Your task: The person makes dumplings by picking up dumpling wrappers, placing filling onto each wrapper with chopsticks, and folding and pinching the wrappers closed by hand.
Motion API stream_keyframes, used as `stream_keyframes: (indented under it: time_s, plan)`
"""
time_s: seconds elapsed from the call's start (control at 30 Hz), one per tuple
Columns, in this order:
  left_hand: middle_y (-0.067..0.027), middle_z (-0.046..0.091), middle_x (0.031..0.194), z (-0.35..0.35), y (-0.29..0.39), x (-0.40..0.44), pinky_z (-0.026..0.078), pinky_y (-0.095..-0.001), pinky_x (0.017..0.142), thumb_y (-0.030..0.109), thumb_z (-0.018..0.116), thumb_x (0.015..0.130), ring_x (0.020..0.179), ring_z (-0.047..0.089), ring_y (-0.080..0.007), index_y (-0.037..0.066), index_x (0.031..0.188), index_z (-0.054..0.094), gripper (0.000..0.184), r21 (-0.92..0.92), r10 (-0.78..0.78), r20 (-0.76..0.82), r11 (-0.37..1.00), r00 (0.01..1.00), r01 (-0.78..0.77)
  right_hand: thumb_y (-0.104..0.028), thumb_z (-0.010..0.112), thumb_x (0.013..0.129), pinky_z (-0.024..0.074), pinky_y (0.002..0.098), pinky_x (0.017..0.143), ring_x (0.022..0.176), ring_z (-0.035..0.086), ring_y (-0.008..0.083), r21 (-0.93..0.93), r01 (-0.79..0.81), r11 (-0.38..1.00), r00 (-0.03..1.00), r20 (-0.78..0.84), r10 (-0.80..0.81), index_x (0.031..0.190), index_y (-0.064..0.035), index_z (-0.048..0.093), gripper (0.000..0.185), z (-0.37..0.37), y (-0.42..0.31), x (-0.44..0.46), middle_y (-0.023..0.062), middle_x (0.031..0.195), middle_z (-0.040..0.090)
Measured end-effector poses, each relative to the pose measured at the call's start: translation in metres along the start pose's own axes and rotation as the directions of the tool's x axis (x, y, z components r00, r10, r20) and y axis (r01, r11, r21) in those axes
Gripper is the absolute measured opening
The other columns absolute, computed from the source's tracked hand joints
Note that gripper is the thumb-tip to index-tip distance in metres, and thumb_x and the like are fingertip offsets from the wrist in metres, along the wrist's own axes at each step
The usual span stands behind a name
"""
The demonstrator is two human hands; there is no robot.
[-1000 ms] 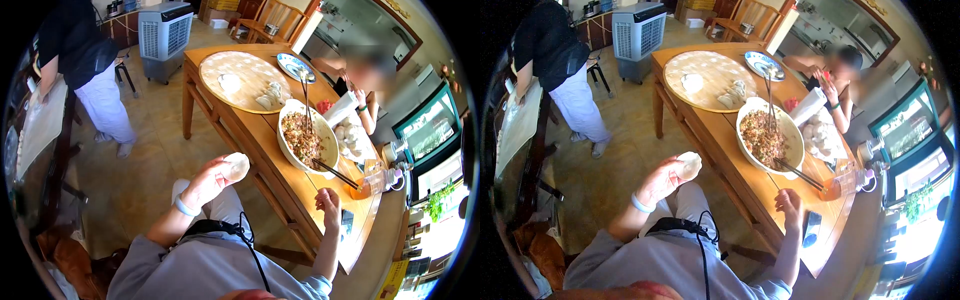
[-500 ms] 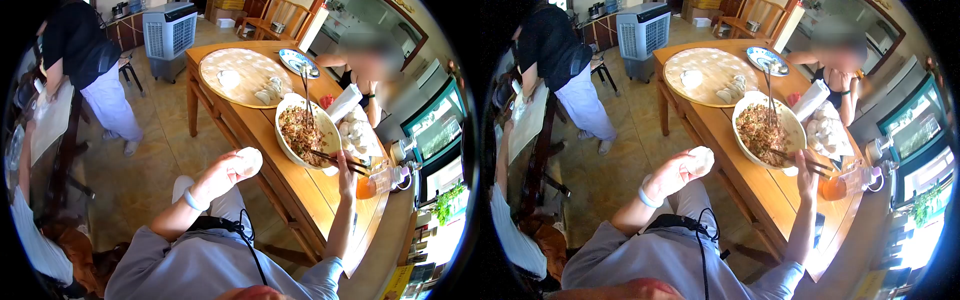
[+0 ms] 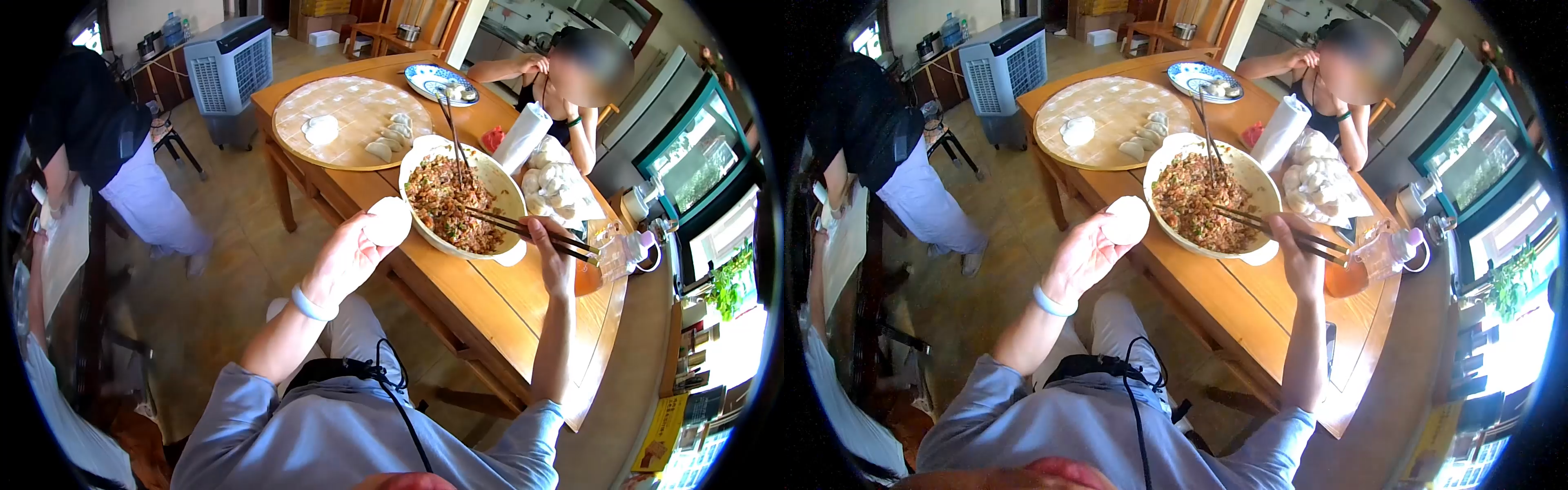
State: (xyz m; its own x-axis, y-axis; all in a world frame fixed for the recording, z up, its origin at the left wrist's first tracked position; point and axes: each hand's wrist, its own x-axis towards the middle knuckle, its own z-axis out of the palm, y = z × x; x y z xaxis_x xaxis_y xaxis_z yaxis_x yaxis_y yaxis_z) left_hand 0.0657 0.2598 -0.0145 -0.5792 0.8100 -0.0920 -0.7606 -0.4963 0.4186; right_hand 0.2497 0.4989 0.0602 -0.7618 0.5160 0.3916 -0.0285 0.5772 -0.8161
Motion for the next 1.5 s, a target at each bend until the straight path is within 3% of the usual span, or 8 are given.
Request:
stream_keyframes:
  time_s: [0.47, 0.6, 0.97, 1.03, 1.1, 1.17, 1.37, 1.5]
  plan:
    - [-0.0163, 0.053, 0.117, 0.001, 0.004, 0.010, 0.043, -0.0387, 0.095, 0.010, 0.042, 0.089, 0.109, 0.052, -0.0249, -0.007, 0.116, 0.044, 0.031, 0.028, 0.026, -0.023, 0.999, 0.999, -0.025, -0.023, 0.051, 0.090, 0.0520, 0.0290, 0.070, 0.075, 0.063, 0.0192, 0.232, -0.066, 0.970, 0.994, -0.065, 0.083, 0.090, 0.0041, 0.060, 0.028, -0.020, -0.003, -0.007, 0.0116, 0.083, 0.063]
    - [-0.0166, 0.053, 0.116, 0.007, 0.005, 0.011, 0.043, -0.0382, 0.095, 0.010, 0.041, 0.090, 0.108, 0.052, -0.0247, -0.007, 0.116, 0.044, 0.031, -0.006, 0.012, 0.069, 1.000, 0.998, -0.012, -0.022, 0.054, 0.089, 0.0525, 0.0300, 0.071, 0.077, 0.063, 0.0197, 0.251, -0.052, 0.967, 0.995, -0.067, 0.071, 0.094, 0.0049, 0.060, 0.028, -0.003, 0.011, -0.011, 0.0127, 0.085, 0.063]
    - [-0.0164, 0.053, 0.114, 0.012, -0.001, 0.029, 0.046, -0.0343, 0.091, 0.012, 0.037, 0.093, 0.104, 0.054, -0.0217, -0.008, 0.116, 0.043, 0.031, -0.023, -0.006, 0.164, 1.000, 0.987, 0.010, -0.022, 0.053, 0.089, 0.0532, 0.0289, 0.073, 0.082, 0.062, 0.0190, 0.614, -0.050, 0.788, 0.937, -0.243, 0.249, 0.102, 0.0061, 0.056, 0.031, 0.004, 0.041, -0.015, 0.0135, 0.089, 0.061]
    - [-0.0160, 0.053, 0.114, -0.001, -0.004, 0.045, 0.046, -0.0339, 0.092, 0.013, 0.036, 0.093, 0.103, 0.054, -0.0210, -0.008, 0.115, 0.043, 0.030, -0.123, -0.018, 0.327, 0.991, 0.945, 0.062, -0.021, 0.053, 0.089, 0.0532, 0.0282, 0.072, 0.082, 0.062, 0.0187, 0.659, -0.031, 0.752, 0.930, -0.256, 0.263, 0.102, 0.0058, 0.056, 0.030, 0.001, 0.040, -0.013, 0.0133, 0.090, 0.061]
    - [-0.0159, 0.053, 0.113, -0.004, -0.009, 0.051, 0.046, -0.0340, 0.092, 0.012, 0.035, 0.093, 0.102, 0.055, -0.0206, -0.008, 0.114, 0.043, 0.029, -0.103, -0.026, 0.318, 0.993, 0.948, 0.062, -0.021, 0.053, 0.089, 0.0532, 0.0275, 0.072, 0.082, 0.062, 0.0184, 0.716, 0.001, 0.698, 0.923, -0.269, 0.275, 0.101, 0.0058, 0.056, 0.029, 0.000, 0.041, -0.013, 0.0132, 0.090, 0.061]
    - [-0.0161, 0.054, 0.112, 0.025, -0.007, 0.040, 0.046, -0.0346, 0.091, 0.011, 0.034, 0.093, 0.101, 0.056, -0.0204, -0.008, 0.113, 0.043, 0.028, 0.040, -0.013, 0.142, 0.999, 0.990, 0.007, -0.021, 0.054, 0.089, 0.0531, 0.0270, 0.072, 0.083, 0.062, 0.0179, 0.751, -0.003, 0.660, 0.928, -0.245, 0.282, 0.101, 0.0056, 0.056, 0.029, -0.006, 0.045, -0.011, 0.0126, 0.090, 0.061]
    - [-0.0185, 0.053, 0.112, 0.030, -0.019, 0.056, 0.046, -0.0388, 0.092, 0.008, 0.033, 0.091, 0.103, 0.055, -0.0244, -0.008, 0.113, 0.043, 0.028, 0.078, -0.033, 0.129, 0.997, 0.991, 0.023, -0.019, 0.053, 0.090, 0.0531, 0.0257, 0.068, 0.079, 0.061, 0.0165, 0.823, 0.042, 0.566, 0.917, -0.256, 0.305, 0.098, 0.0032, 0.057, 0.024, -0.007, 0.025, 0.001, 0.0101, 0.089, 0.061]
    - [-0.0203, 0.052, 0.115, 0.039, -0.030, 0.058, 0.044, -0.0444, 0.094, 0.009, 0.032, 0.092, 0.107, 0.052, -0.0289, -0.008, 0.115, 0.040, 0.030, -0.030, -0.087, 0.132, 0.995, 0.987, 0.092, -0.018, 0.052, 0.090, 0.0534, 0.0242, 0.066, 0.078, 0.062, 0.0166, 0.861, 0.030, 0.508, 0.963, -0.161, 0.217, 0.097, 0.0017, 0.057, 0.022, 0.002, 0.010, 0.007, 0.0101, 0.089, 0.062]
